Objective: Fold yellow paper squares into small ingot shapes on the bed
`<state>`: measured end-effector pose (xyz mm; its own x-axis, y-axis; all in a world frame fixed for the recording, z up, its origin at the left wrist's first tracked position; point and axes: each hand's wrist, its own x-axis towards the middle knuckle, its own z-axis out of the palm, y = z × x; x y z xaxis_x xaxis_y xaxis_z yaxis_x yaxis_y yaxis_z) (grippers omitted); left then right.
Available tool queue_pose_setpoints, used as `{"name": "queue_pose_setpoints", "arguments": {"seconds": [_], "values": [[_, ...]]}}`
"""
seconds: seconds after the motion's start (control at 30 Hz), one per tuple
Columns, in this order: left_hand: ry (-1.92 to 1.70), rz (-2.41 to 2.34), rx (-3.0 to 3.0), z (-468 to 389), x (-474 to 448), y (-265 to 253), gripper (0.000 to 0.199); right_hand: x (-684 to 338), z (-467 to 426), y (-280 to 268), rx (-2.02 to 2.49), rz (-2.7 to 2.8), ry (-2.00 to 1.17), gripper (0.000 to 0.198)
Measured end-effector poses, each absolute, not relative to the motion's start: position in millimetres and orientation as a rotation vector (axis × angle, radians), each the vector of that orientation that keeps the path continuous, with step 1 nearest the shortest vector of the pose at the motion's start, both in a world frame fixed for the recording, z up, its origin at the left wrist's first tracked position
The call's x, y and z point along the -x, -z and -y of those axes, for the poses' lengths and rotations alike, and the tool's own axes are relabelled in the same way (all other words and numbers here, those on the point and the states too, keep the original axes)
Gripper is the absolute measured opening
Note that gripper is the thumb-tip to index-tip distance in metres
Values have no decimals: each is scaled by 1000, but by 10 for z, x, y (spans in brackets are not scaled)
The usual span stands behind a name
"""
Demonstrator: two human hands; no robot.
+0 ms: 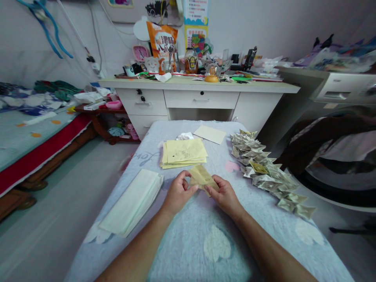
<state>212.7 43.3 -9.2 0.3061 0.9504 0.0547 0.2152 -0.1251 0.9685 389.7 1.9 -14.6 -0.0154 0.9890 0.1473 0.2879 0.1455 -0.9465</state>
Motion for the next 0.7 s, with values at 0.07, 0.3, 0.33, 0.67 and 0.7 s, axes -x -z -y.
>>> {"name": "queue_pose_setpoints", "arguments": {"seconds": [0.07,0.3,0.33,0.67,0.7], "values": [[-976,-1242,-1692,-409,-2109,64,44,-3927,-15,116,1393,1628,-625,5],[-1064,-1012,-1904,-351,-2087,-55,25,-3968,-1,108,1577,1890,-91,24],[-1048,-968,-1967,-354,-2085,-54,20,-3969,-1,109,1597,1908,-70,25],[-731,-994,-2212,-401,-2078,70,20,-4032,11,88,1688,2131,-203,27],[-697,-1004,-2238,-404,-2074,82,20,-4049,12,95,1683,2145,-224,27]]}}
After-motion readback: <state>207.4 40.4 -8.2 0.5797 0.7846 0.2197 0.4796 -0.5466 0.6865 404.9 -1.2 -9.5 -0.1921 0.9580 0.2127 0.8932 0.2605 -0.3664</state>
